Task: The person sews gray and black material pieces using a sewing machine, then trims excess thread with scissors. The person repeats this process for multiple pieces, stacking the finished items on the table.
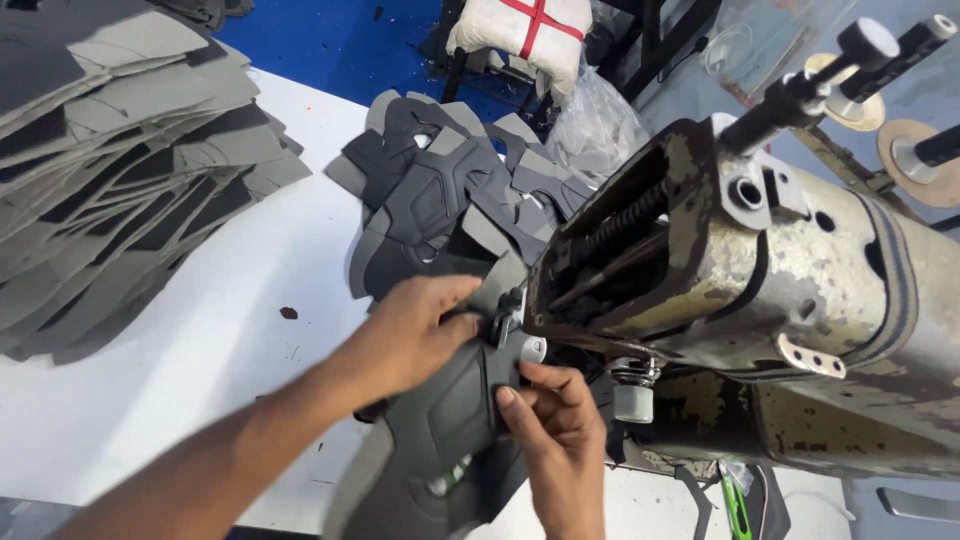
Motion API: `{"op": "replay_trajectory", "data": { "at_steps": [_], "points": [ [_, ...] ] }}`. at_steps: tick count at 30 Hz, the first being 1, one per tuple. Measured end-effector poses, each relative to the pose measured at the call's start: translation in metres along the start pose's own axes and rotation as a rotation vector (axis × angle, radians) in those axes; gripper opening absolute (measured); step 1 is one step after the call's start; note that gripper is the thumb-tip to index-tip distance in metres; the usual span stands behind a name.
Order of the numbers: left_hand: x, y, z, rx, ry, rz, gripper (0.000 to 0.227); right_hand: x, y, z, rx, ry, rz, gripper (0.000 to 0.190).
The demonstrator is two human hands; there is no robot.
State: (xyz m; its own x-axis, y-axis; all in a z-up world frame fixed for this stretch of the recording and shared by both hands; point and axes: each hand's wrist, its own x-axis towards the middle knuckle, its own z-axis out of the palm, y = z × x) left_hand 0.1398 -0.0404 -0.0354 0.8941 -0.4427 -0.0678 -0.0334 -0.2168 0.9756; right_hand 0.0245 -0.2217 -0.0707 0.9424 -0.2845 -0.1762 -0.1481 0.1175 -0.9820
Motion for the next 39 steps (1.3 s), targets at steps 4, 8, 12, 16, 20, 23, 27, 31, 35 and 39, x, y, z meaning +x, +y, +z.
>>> {"op": "replay_trajectory", "data": {
  "at_steps": [4, 8, 12, 16, 20, 23, 27, 31, 35, 39],
  "points": [
    [0.022, 0.003, -0.011, 0.042, -0.177, 0.040, 0.021, -0.003, -0.001, 0.015, 0.022, 0.064, 0.030, 0.028],
    [0.028, 0.005, -0.011, 0.120, -0.177, 0.068, 0.028, -0.001, 0.006, 0.019, 0.038, 0.088, 0.000, 0.026],
    [0.014, 0.006, -0.009, 0.120, -0.040, 0.113, 0.035, 0.000, 0.005, 0.025, 0.073, 0.101, -0.006, 0.025],
    [-0.016, 0.022, -0.009, 0.267, 0.018, 0.041, 0.038, 0.001, 0.004, 0.025, 0.095, 0.076, -0.034, 0.025],
    [-0.026, 0.016, -0.002, 0.280, -0.028, -0.005, 0.040, -0.002, 0.002, 0.027, 0.086, 0.090, -0.011, 0.025],
    [-0.025, 0.007, 0.000, 0.276, -0.002, -0.004, 0.044, -0.003, 0.002, 0.027, 0.089, 0.087, -0.029, 0.026],
    [-0.020, 0.005, 0.001, 0.241, -0.026, -0.023, 0.044, -0.004, -0.009, 0.016, 0.080, 0.052, 0.034, 0.026],
    [-0.020, 0.003, 0.001, 0.233, -0.025, -0.018, 0.044, -0.006, -0.020, 0.014, 0.122, 0.039, 0.172, 0.031],
    [-0.023, 0.010, 0.000, 0.224, -0.027, -0.034, 0.044, -0.004, -0.007, 0.007, 0.091, 0.024, 0.148, 0.034],
    [-0.026, 0.021, -0.004, 0.271, -0.067, -0.065, 0.049, -0.005, -0.008, 0.007, 0.051, -0.020, 0.090, 0.037]
  ]
}}
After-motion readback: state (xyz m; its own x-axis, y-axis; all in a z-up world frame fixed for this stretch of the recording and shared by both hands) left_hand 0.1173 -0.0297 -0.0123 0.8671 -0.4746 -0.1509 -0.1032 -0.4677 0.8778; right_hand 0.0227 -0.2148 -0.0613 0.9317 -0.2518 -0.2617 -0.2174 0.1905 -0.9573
